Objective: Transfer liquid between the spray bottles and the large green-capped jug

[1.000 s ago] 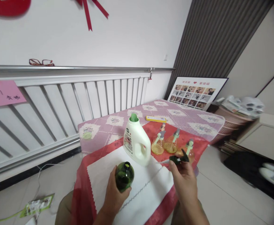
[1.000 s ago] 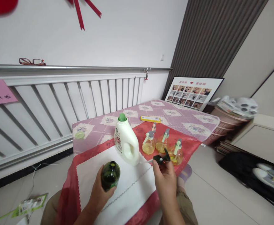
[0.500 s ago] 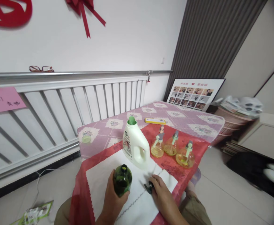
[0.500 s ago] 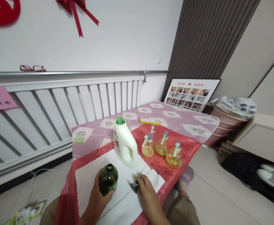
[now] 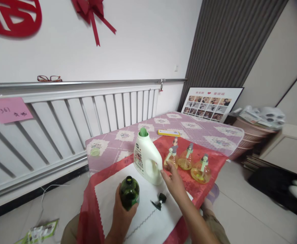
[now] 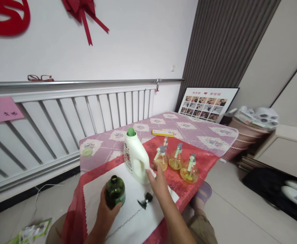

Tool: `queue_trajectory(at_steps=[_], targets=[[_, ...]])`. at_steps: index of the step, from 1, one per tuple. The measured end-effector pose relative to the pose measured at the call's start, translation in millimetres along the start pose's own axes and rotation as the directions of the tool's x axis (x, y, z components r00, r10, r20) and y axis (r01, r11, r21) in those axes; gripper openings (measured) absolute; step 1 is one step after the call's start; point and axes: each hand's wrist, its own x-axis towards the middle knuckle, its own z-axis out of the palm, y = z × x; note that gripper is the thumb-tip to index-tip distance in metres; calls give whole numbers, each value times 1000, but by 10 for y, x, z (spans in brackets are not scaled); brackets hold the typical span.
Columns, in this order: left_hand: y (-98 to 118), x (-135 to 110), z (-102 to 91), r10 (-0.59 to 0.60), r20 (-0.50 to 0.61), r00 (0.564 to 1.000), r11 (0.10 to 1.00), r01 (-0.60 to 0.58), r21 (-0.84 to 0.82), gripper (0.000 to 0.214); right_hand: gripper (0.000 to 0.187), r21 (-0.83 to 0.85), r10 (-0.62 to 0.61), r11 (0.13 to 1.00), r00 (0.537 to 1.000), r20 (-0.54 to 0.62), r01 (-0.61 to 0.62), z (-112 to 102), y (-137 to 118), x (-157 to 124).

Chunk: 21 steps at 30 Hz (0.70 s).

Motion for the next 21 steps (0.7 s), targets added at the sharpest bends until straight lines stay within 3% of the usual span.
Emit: queue_trajectory(at_steps=[5, 9, 16, 21], targets=[[-9, 12, -3, 4, -12, 1000, 1000, -4, -14, 83, 33, 51, 29, 998, 997, 75, -33, 229, -167, 276], [-38, 26, -2, -7, -39, 999, 999, 5, -52, 82, 33, 98, 58, 993, 996, 70, -64, 388, -312, 270], [-30, 66, -60, -42, -68, 997, 981, 28, -190, 77, 43, 194, 103, 975, 994, 42, -109, 427, -648, -170], [111, 137, -291, -124, -133, 983, 976, 97, -195, 79, 37, 228, 181, 953, 979, 91, -198, 390, -707, -651]])
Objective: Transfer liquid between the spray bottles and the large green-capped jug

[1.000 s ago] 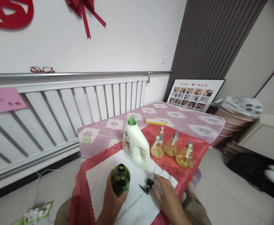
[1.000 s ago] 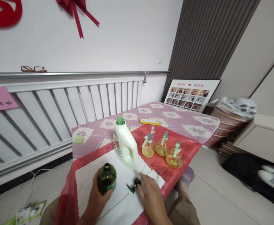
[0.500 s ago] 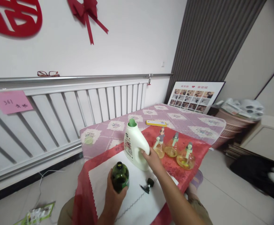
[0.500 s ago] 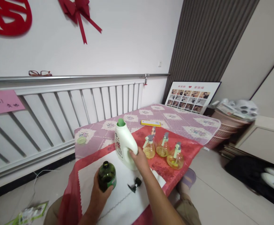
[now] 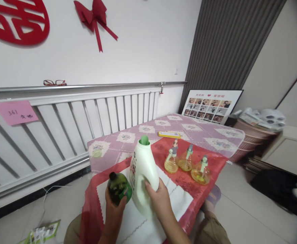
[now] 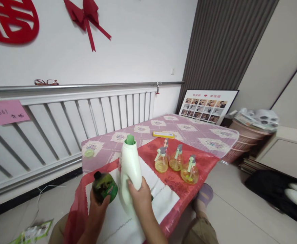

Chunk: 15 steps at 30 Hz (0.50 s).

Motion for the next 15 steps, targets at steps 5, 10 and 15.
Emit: queue_trajectory(at_steps=[5, 10, 15], targets=[[333, 131, -246, -7, -13, 1000, 996, 8, 93, 78, 25, -78, -86, 993, 996, -16, 85, 3, 101, -321], [642, 300, -413, 90, 75, 993, 992, -96, 87, 81, 22, -104, -153, 983, 988, -3, 152, -44, 226, -378], [1063, 504, -484, 209, 191, 959, 969, -230, 91, 90, 27, -97, -170, 980, 985, 35, 172, -59, 323, -346]])
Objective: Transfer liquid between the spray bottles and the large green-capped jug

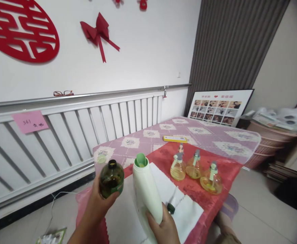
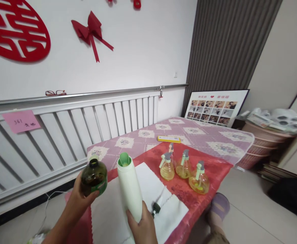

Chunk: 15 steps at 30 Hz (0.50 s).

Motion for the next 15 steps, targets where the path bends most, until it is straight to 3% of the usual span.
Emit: queue_trajectory(at_steps=[6, 15], targets=[[500, 246, -60, 147, 88, 985, 937, -168, 307, 88, 30, 46, -69, 997, 997, 45, 67, 18, 87, 8], [740, 538, -57, 330, 257, 908, 683, -418, 599, 84, 28, 57, -143, 988, 989, 31, 141, 6, 100, 23]])
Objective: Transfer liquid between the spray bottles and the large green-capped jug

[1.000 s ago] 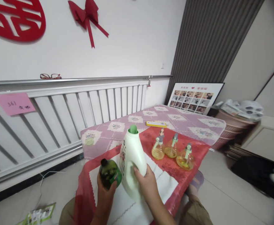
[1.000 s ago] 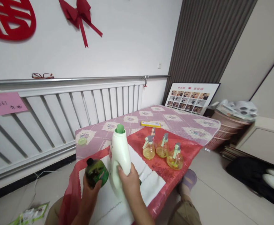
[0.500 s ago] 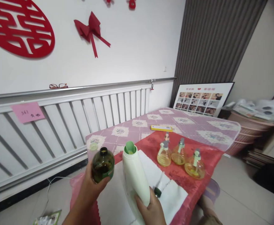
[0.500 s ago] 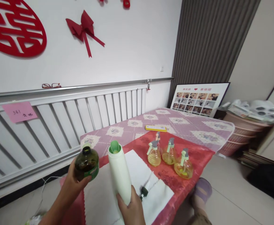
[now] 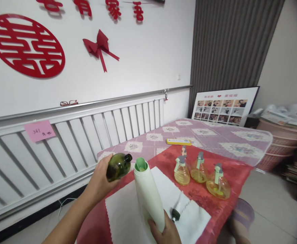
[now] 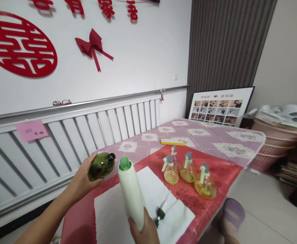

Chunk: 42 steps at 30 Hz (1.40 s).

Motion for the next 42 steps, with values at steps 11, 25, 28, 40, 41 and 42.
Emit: queue_trajectory(at_steps=[11, 25, 28, 40, 41, 42], targets=[[5, 226, -93, 173, 87, 981, 944, -191, 269, 80, 31, -8, 41, 999, 998, 56, -41, -15, 32, -16], [115, 298, -160, 255, 132, 958, 873, -287, 394, 77, 37, -109, -29, 993, 993, 115, 42, 9, 170, -14], [131, 307, -170, 245, 142, 959, 858, -283, 429, 77, 36, -107, -28, 993, 992, 126, 42, 14, 208, -12], [239, 336, -215, 227, 167, 959, 826, -281, 489, 74, 30, -55, -78, 995, 994, 82, 82, 24, 227, 8], [250, 337, -220, 226, 166, 960, 824, -279, 493, 73, 29, -54, -80, 995, 994, 79, 85, 23, 221, 6], [259, 338, -225, 224, 166, 960, 822, -278, 497, 73, 29, -54, -83, 995, 994, 76, 87, 21, 218, 4]])
